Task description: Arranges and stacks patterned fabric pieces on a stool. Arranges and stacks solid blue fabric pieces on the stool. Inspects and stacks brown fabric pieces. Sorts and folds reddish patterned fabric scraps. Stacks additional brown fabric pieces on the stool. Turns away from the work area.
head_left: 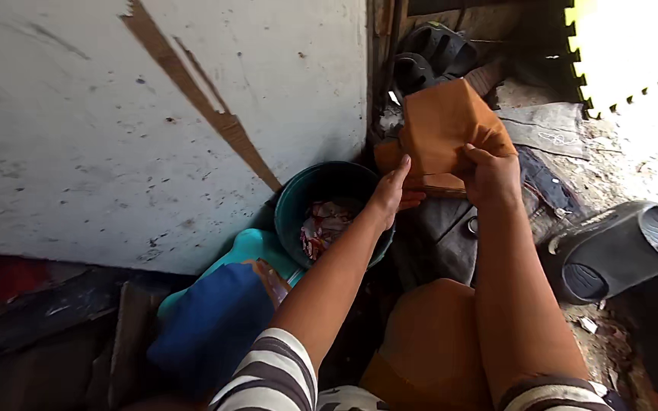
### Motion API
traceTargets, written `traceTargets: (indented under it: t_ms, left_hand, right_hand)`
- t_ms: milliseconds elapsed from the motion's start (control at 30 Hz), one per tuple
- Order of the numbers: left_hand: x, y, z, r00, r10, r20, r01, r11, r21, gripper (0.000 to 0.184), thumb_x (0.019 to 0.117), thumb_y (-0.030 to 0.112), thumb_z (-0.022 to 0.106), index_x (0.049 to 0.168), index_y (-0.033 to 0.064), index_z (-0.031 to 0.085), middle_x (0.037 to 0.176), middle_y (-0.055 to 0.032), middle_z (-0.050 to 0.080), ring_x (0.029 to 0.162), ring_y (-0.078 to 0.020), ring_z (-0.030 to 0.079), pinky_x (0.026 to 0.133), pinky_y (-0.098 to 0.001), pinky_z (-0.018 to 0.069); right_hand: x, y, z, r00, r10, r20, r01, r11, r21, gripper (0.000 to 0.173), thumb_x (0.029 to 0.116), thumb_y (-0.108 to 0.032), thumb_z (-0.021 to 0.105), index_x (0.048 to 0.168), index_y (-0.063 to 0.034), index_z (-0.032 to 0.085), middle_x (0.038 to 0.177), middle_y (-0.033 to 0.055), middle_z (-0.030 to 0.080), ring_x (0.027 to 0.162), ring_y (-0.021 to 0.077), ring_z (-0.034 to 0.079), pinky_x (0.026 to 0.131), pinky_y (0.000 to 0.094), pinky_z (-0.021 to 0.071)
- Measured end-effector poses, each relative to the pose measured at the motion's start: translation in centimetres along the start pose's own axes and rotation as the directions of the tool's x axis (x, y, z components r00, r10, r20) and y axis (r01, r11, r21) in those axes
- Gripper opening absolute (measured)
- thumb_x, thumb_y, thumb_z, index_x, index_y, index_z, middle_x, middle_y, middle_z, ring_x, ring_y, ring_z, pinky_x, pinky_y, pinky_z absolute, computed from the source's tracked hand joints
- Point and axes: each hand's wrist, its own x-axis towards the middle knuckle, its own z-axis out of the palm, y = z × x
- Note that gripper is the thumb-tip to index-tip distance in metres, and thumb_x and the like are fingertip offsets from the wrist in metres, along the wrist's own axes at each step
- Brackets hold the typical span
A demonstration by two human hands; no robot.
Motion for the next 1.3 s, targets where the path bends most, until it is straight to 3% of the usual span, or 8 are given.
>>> traceTargets:
  t_ms: [167,300,400,567,667,767,1100,1300]
  left_hand:
    - [-6.1,2.1,-7.3,0.953,0.273,-0.129,-0.297,0.925,-0.238,0.055,0.1108,0.047,0.031,0.143,0.0046,0.045,0.119,-0.0126,0.065,0.102,-0.0217,0.068,0.091,-0.04,0.0578]
    - [-15.1,3.8,-12.9,0.807,0.427,-0.407,-0.511,0.851,-0.121,0.042,0.1041,0.011,0.056,0.144,0.0067,0.044,0.123,-0.0138,0.065,0.106,-0.0247,0.069,0.089,-0.044,0.0596]
    - [-21.4,3.0,-16.3,0.702,0.493,-0.514,-0.553,0.832,0.041,0.04,0.1005,0.006,0.061,0.137,0.0039,0.047,0.119,-0.0129,0.066,0.103,-0.0237,0.07,0.087,-0.0431,0.0612]
    - [-30.2,0.3,-19.8,0.624,0.48,-0.616,-0.535,0.838,0.111,0.03,0.1037,0.009,0.056,0.133,0.0079,0.053,0.115,-0.0083,0.068,0.097,-0.0196,0.071,0.084,-0.0402,0.0618]
    - [-33.7,-2.1,-21.4,0.575,0.466,-0.673,-0.46,0.864,0.206,0.022,0.1007,0.015,0.063,0.123,0.0159,0.061,0.103,0.0016,0.071,0.078,-0.0079,0.07,0.068,-0.0252,0.0601]
    - [-35.3,-3.1,-22.7,0.521,0.425,-0.74,-0.435,0.878,0.199,0.015,0.0992,0.009,0.065,0.113,0.0084,0.061,0.093,-0.0033,0.068,0.067,-0.0084,0.064,0.058,-0.023,0.0553]
    - [-38.1,-3.8,-24.8,0.439,0.481,-0.759,-0.52,0.825,0.222,0.013,0.1027,0.008,0.059,0.115,0.0033,0.06,0.1,-0.0048,0.067,0.089,-0.0117,0.068,0.081,-0.0315,0.0599]
    - [-38.1,-4.5,-25.5,0.48,0.437,-0.761,-0.542,0.83,0.135,0.019,0.1031,0.006,0.057,0.121,0.0033,0.057,0.107,-0.0089,0.066,0.094,-0.017,0.068,0.083,-0.0369,0.0603]
  right_hand:
    - [-7.0,-1.0,6.8,0.951,-0.029,0.309,0.027,1.0,0.011,0.02,0.0977,0.001,0.062,0.117,-0.0055,0.057,0.094,0.0046,0.068,0.08,0.0132,0.069,0.073,0.0327,0.0618]
    - [-14.3,-0.3,11.8,0.858,0.062,0.51,-0.097,0.994,0.042,0.022,0.0989,0.001,0.06,0.12,-0.0052,0.055,0.096,0.0057,0.07,0.08,0.0149,0.072,0.072,0.0339,0.0646]
    - [-18.4,1.2,13.8,0.731,0.164,0.663,-0.214,0.977,-0.005,0.022,0.1043,-0.012,0.058,0.126,-0.011,0.054,0.104,0.003,0.071,0.09,0.0159,0.074,0.079,0.0368,0.0652]
    - [-22.8,4.0,17.1,0.658,0.274,0.701,-0.302,0.949,-0.088,0.02,0.1008,-0.002,0.059,0.12,-0.0073,0.059,0.097,0.0072,0.072,0.082,0.0176,0.073,0.075,0.0374,0.0644]
    - [-25.4,4.7,18.0,0.611,0.308,0.729,-0.281,0.946,-0.164,0.021,0.1007,-0.005,0.062,0.121,-0.0107,0.059,0.098,0.0046,0.071,0.081,0.0152,0.072,0.074,0.0347,0.0635]
    - [-27.5,5.5,19.0,0.572,0.323,0.754,-0.282,0.941,-0.188,0.021,0.1005,-0.005,0.062,0.12,-0.0102,0.058,0.098,0.0051,0.07,0.082,0.0159,0.072,0.075,0.0365,0.0632]
    - [-32.3,8.1,20.1,0.567,0.3,0.768,-0.302,0.942,-0.145,0.024,0.1002,-0.002,0.061,0.122,-0.0103,0.055,0.101,0.0053,0.07,0.085,0.0168,0.072,0.076,0.0368,0.0639]
    - [-33.0,9.6,20.2,0.576,0.33,0.748,-0.336,0.93,-0.151,0.025,0.1001,-0.001,0.061,0.122,-0.0098,0.054,0.102,0.0069,0.069,0.087,0.0191,0.072,0.077,0.04,0.064]
